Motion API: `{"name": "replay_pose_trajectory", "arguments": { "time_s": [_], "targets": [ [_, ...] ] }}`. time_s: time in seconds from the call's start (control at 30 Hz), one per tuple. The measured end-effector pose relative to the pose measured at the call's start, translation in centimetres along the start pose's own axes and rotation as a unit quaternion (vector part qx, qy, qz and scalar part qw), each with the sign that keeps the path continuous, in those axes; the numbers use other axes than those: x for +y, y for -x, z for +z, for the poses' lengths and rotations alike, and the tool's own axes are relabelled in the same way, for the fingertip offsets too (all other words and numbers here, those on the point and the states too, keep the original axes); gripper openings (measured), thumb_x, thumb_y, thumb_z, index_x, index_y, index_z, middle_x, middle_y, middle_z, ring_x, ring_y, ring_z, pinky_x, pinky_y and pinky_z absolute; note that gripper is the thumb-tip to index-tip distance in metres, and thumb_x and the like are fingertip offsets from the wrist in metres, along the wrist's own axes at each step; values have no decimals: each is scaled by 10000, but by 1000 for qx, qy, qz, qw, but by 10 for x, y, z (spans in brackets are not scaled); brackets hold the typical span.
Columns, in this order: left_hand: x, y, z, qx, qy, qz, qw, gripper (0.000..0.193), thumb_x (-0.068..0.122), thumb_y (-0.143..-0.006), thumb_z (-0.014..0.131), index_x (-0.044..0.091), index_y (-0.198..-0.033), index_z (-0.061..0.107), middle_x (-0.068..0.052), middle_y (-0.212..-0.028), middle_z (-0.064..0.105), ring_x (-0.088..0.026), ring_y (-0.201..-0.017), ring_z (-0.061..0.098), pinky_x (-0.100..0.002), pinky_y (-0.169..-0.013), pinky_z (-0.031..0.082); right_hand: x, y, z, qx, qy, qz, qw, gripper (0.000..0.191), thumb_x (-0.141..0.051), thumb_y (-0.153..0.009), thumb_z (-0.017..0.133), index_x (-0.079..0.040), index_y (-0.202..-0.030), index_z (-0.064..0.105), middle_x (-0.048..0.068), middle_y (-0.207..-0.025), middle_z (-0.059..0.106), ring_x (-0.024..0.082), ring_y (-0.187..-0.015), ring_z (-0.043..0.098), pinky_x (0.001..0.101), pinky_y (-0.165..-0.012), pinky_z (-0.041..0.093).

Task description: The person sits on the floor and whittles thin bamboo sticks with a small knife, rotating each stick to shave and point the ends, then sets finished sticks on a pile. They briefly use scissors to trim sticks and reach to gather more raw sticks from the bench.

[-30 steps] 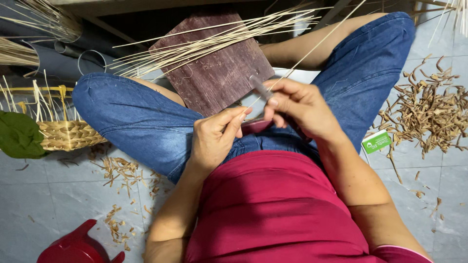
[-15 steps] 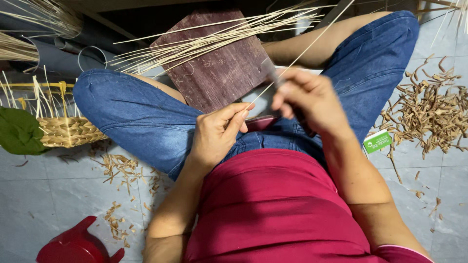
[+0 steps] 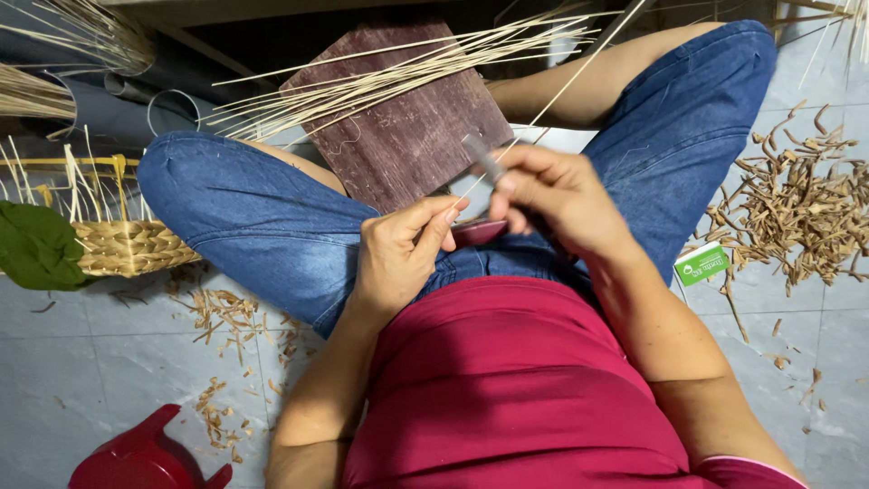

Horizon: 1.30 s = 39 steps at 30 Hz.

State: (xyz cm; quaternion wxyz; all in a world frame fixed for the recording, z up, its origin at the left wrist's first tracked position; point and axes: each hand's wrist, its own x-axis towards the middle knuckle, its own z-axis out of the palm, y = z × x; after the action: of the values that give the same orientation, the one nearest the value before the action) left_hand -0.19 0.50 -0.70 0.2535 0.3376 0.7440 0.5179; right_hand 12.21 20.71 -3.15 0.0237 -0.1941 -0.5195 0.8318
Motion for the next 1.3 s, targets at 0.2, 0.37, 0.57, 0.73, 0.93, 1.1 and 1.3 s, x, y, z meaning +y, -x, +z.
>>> {"name": "replay_pose_trajectory", "arguments": {
  "time_s": [0.2,0.37,0.57,0.73,0.93,1.1,1.3],
  "targets": [
    [2,2,0,2,-2,-3,1000,176,125,-1027,650,73,-1156,759,-24,-711,716,-24,-582,629,-221,-516,488,-20,1,-13,88,-26,-87,992,265,-89,-1071,600,20,-1306,657,82,-849,695,99,-636,588,212,-553,468],
    [5,-5,3,-23,-6,-44,999,207,142,-1013,644,85,-1167,771,-27,-691,708,-42,-508,576,-227,-479,478,-11,3,8,13,7,-12,1000,309,-65,-1031,599,0,-1333,621,85,-841,697,93,-640,600,209,-582,494],
    [3,1,-13,-85,32,-88,992,230,155,-1026,625,111,-1217,745,-9,-739,736,-29,-549,615,-216,-504,527,-24,6,-6,43,-10,-77,996,279,-85,-1062,609,-1,-1328,623,72,-879,695,79,-692,609,207,-581,473],
    [1,0,-4,-53,20,-69,996,227,145,-1016,640,110,-1212,747,-22,-733,735,-48,-519,605,-234,-476,503,-6,4,13,-6,18,4,1000,284,-113,-1044,601,-9,-1307,623,51,-842,699,63,-652,612,192,-570,483],
    [2,0,1,-17,-2,-7,1000,219,109,-1020,639,90,-1216,736,-38,-771,730,-59,-542,625,-239,-497,515,3,4,13,-30,20,29,999,303,-108,-1028,596,-15,-1312,644,44,-835,697,59,-650,619,194,-571,501],
    [-1,4,-1,15,-24,75,997,200,98,-1055,631,76,-1232,721,-60,-889,747,-62,-651,672,-242,-584,543,-14,3,-4,60,-1,-32,998,249,-74,-1060,611,24,-1286,644,75,-862,711,89,-658,607,222,-590,497],
    [1,1,0,-3,-5,-23,1000,194,119,-1017,649,84,-1177,752,-37,-720,723,-55,-511,599,-245,-483,492,-26,9,-8,89,4,-92,992,344,-86,-1034,605,-36,-1374,601,71,-850,716,82,-640,612,211,-575,498]
  ]
}}
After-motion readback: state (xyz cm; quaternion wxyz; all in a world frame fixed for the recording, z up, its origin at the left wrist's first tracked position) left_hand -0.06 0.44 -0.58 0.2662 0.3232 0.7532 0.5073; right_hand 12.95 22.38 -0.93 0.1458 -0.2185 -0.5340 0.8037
